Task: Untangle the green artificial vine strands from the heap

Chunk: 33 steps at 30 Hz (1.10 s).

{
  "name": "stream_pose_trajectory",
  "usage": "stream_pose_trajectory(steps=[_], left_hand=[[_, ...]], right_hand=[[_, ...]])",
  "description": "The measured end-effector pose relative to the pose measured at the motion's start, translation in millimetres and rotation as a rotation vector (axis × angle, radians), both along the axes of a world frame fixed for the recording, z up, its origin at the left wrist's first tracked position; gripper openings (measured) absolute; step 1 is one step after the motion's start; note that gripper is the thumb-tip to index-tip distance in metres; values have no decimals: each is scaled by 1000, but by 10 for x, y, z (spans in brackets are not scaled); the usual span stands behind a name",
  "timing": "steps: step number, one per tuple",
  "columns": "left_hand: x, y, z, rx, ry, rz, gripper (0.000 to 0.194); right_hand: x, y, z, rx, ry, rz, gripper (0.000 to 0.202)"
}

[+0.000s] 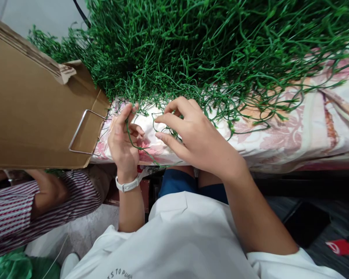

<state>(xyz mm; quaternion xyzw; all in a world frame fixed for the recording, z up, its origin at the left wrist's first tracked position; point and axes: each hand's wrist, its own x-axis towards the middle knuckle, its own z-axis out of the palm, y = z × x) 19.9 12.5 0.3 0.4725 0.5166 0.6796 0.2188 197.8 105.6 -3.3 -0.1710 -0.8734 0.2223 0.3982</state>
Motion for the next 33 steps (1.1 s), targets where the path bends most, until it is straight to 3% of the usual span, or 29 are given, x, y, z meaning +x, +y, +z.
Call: stream_pose_trajectory(steps=[3,11,19,24,33], left_hand=[[2,-25,19,-37,-55,-73,51],[-21,-58,8,-166,-82,-188,47],[-7,-37,-20,-83,40,-52,25],[21,-14,-41,-12,15,30,20],[5,4,-52,112,-88,98,8]], right_hand=[[6,-10,20,1,-3,-13,32],[18,-28,57,-9,-13,-18,52],[8,-6,16,3,-12,-48,40],[23,-8,32,-2,16,-72,20],[7,-14,19,-78,96,-139,13]])
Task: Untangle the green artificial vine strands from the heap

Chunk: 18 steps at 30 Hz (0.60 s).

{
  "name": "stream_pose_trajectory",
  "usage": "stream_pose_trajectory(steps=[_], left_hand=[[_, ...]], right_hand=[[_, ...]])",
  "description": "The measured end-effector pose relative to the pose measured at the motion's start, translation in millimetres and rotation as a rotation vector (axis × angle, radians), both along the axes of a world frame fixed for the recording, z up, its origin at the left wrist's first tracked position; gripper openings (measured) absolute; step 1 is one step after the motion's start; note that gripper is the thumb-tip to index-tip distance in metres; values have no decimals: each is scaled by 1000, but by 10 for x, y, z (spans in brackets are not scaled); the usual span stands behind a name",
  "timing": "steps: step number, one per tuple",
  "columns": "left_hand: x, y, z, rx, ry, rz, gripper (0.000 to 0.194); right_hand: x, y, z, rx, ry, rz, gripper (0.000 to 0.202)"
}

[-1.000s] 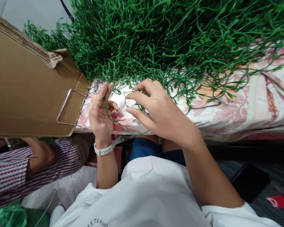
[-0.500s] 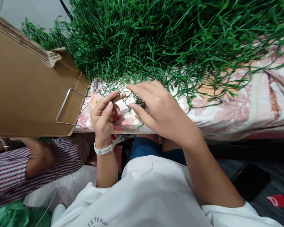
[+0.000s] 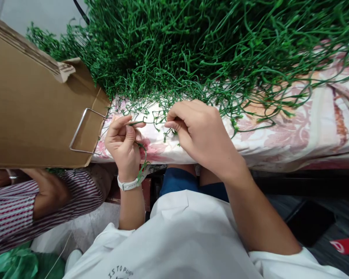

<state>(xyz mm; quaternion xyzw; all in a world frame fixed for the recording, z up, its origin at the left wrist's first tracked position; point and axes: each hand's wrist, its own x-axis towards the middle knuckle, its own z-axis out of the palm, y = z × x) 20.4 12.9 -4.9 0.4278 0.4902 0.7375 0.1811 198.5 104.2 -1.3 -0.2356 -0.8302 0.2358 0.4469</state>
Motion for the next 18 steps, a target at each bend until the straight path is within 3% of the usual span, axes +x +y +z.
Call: stream_pose_trajectory(steps=[3,6,13,18], left_hand=[[-132,29,8,67,-168,46,13],[-259,53,27,-1,-277,45,17],[-262,35,73,-143,-281,-40,21],[-234,26,90,-154,-295,19,27]], right_hand=[[36,-3,-16,-47,51,-124,16],[66,-14,-13,-96,111,-227,17],[56,-13,3,-41,-41,-215,26],[34,-32,-47,63,-187,-207,31]])
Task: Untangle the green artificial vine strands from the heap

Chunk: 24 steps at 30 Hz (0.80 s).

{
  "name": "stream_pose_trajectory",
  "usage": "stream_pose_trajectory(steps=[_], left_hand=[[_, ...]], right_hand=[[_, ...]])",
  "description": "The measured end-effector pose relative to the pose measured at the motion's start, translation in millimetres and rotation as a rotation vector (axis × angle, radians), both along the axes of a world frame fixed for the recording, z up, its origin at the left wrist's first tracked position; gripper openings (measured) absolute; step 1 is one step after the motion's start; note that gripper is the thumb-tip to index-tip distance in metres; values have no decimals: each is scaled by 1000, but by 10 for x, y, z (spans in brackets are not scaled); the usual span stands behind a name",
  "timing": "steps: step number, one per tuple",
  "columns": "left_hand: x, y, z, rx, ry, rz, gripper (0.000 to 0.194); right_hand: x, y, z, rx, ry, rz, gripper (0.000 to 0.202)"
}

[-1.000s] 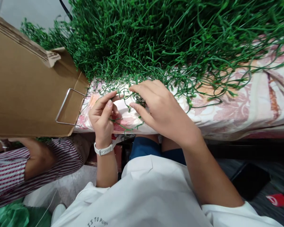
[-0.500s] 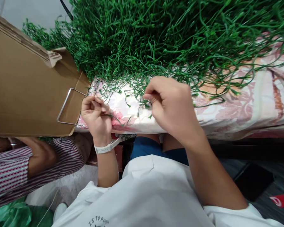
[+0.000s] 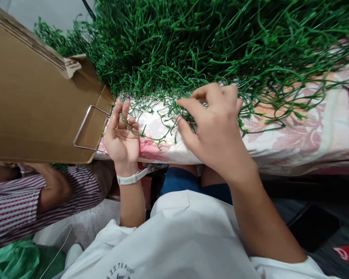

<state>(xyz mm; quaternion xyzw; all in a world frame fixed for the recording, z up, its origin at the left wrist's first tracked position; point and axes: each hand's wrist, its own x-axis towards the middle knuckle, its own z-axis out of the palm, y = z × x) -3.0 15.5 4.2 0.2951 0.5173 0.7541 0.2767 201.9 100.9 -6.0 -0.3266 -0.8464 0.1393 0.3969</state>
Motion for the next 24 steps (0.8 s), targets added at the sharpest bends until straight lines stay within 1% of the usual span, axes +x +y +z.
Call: stream_pose_trajectory(steps=[3,7,10,13,15,18,21,24], left_hand=[[13,-3,12,26,-37,55,28],[5,-25,3,87,-93,103,30],[-16,-41,-25,105,-125,97,30],[-36,-45,-51,152,-210,66,27],[-46,-48,-58,188,-265,48,25],[-47,-56,-52,230,-301,29,25],[-29,-60,-32,276,-339,55,23],[-4,-50,-6,296,-409,87,22]], right_hand=[[-62,-18,-28,54,-165,42,31],[-159,47,-57,124,-262,81,30],[-205,245,-70,163,-340,139,30],[-236,545,-59,208,-442,222,32],[-256,739,-21,257,-472,273,34],[-286,940,103,354,-567,314,34],[-338,1064,254,441,-730,315,36],[-428,1226,332,462,-815,323,41]])
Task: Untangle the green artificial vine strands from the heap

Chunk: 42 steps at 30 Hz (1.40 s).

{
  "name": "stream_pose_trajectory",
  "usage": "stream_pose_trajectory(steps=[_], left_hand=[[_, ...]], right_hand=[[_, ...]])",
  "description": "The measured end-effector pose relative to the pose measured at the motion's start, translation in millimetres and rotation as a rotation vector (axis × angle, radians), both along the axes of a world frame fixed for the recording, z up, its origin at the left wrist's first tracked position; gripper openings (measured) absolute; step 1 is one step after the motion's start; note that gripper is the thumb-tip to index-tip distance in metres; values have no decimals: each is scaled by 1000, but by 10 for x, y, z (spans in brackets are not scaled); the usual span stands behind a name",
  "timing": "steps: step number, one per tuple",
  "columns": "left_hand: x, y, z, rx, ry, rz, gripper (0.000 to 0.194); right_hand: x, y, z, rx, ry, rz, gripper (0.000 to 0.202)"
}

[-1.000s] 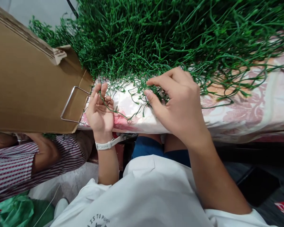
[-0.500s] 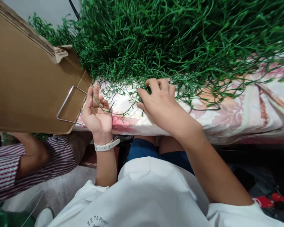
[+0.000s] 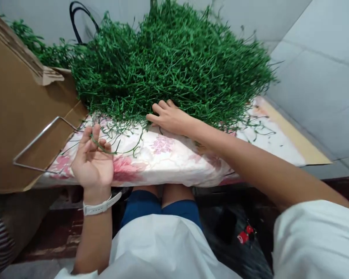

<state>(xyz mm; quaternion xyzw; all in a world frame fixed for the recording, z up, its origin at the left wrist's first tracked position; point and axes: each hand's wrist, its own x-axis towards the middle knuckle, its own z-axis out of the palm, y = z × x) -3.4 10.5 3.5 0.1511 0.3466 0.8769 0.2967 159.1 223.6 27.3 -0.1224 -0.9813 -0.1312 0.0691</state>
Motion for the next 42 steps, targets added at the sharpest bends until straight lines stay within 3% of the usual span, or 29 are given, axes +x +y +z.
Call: stream_pose_trajectory(steps=[6,9,15,21,24,27,31,35,39,42], left_hand=[[13,8,28,-15,-59,18,21],[10,-6,16,-9,-32,15,20],[25,-28,34,0,-5,-8,23],[10,-95,83,74,-33,24,19],[-11,-128,90,125,-40,43,20],[-11,-135,99,165,-9,-16,25],[95,-147,109,128,74,-55,37],[323,-215,174,104,285,-120,49],[509,-291,332,152,360,-245,53],[551,-305,417,183,375,-267,58]], right_hand=[[-260,419,31,-124,-44,-53,36],[-365,473,83,-135,-68,-97,36],[-357,115,289,-134,-134,-143,44],[-100,-307,746,-185,-285,-44,65],[77,-433,968,-273,-294,-30,68],[233,-563,1084,-309,-217,-28,62],[360,-812,982,-286,20,92,57],[420,-1077,627,-297,192,215,71],[444,-1192,275,-150,217,192,41],[506,-1178,198,-166,286,219,33]])
